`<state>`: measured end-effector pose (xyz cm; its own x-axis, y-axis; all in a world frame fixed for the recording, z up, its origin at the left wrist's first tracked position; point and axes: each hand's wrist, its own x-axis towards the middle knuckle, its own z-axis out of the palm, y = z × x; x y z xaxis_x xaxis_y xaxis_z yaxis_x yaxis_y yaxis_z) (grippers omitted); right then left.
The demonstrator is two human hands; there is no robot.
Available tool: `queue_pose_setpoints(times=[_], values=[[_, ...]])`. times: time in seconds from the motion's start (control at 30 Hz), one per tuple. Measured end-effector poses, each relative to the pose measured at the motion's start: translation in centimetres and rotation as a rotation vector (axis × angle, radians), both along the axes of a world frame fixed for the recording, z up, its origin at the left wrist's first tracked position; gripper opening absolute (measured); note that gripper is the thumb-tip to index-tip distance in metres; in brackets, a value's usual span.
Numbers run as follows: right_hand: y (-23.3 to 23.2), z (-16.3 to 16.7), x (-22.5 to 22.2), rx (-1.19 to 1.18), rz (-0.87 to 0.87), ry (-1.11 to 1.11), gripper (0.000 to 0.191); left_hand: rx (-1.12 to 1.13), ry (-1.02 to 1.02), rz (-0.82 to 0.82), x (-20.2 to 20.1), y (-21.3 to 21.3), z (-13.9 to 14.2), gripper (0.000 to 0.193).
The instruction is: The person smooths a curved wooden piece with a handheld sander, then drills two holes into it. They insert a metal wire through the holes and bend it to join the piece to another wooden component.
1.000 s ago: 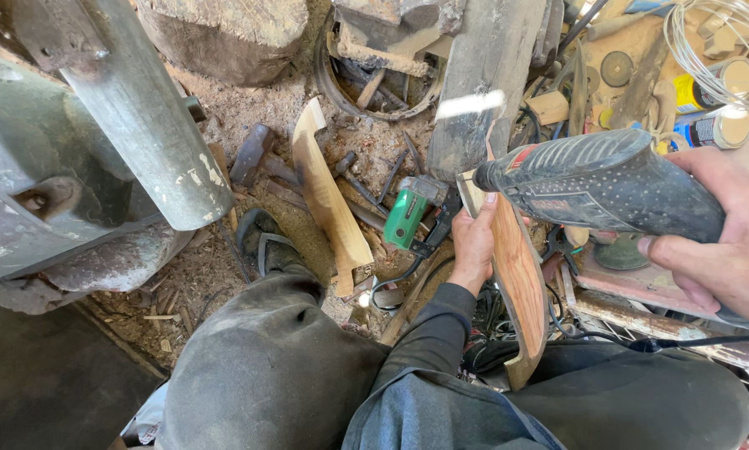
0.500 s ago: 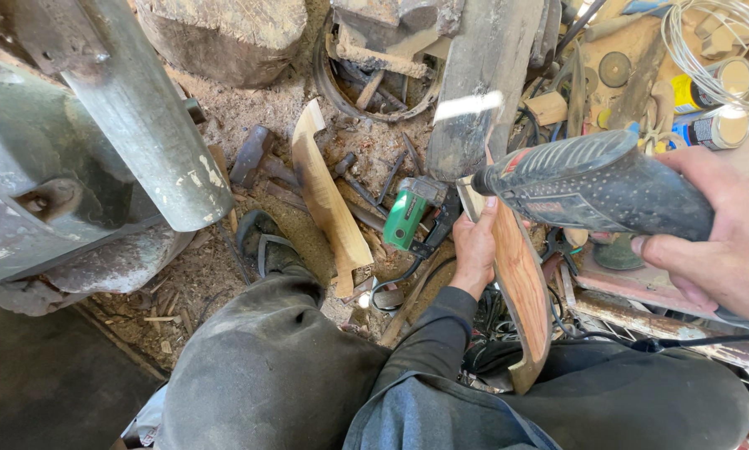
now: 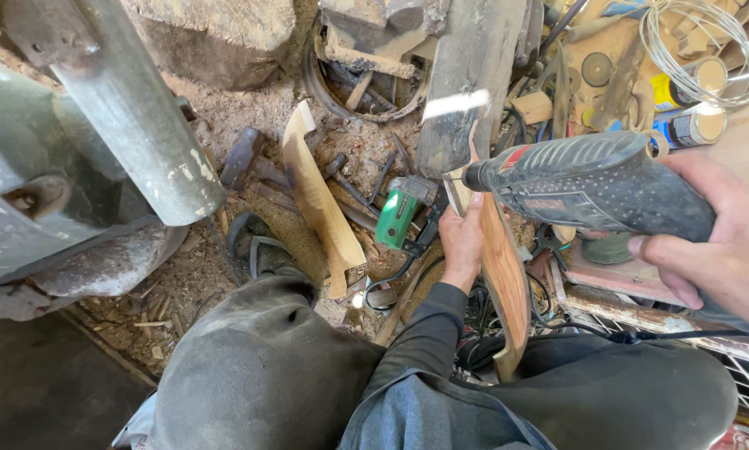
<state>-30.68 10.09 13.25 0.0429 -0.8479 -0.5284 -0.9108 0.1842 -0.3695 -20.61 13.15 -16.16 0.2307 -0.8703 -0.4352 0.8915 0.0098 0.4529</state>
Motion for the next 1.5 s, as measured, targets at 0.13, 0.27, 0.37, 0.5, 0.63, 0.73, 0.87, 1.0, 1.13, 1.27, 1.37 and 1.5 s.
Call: queue_pose_setpoints(times=[0.13, 0.27, 0.37, 0.5, 0.63, 0.73, 0.87, 1.0, 1.13, 1.27, 1.37, 1.5], values=[[0.2, 0.4, 2.1, -0.012, 0.016, 0.036, 0.069, 0.055, 0.038, -0.016, 1.0, -0.2, 0.7, 0.026], [-0.1, 0.9, 3.9, 0.014, 0.060, 0.129, 0.068, 0.038, 0.068, -0.008, 1.6, -0.2, 1.1, 0.026], [-0.1, 1.2, 5.1, 0.037, 0.026, 0.154, 0.068, 0.011, 0.077, 0.012, 1.4, -0.1, 1.0, 0.026], [0.2, 1.5, 6.6, 0.045, 0.080, 0.326, 0.074, 0.023, 0.058, 0.046, 1.1, -0.2, 0.6, 0.025], [0.4, 1.7, 7.3, 0.029, 0.150, 0.512, 0.075, 0.040, -0.016, 0.051, 1.1, -0.2, 0.3, 0.025], [0.3, 1.6, 7.2, 0.038, 0.103, 0.429, 0.073, 0.036, 0.062, 0.027, 1.2, -0.2, 0.4, 0.025], [0.1, 1.3, 6.5, 0.045, 0.059, 0.261, 0.071, 0.065, 0.072, -0.008, 1.3, -0.1, 0.4, 0.025], [-0.1, 1.1, 5.9, 0.066, 0.095, 0.381, 0.074, 0.039, 0.057, 0.004, 1.0, 0.0, 0.1, 0.027], [-0.5, 0.9, 5.8, 0.074, 0.066, 0.304, 0.075, 0.035, 0.062, 0.000, 0.8, 0.0, -0.3, 0.027], [-1.1, 1.1, 5.8, 0.092, 0.038, 0.208, 0.073, 0.018, 0.090, -0.020, 0.8, 0.0, -0.4, 0.027], [-1.4, 1.5, 6.1, 0.090, 0.029, 0.226, 0.071, 0.018, 0.088, -0.016, 0.8, -0.1, -0.1, 0.025], [-1.8, 2.2, 6.9, 0.142, 0.032, 0.244, 0.064, 0.029, 0.085, -0.005, 0.7, -0.2, 0.2, 0.023]])
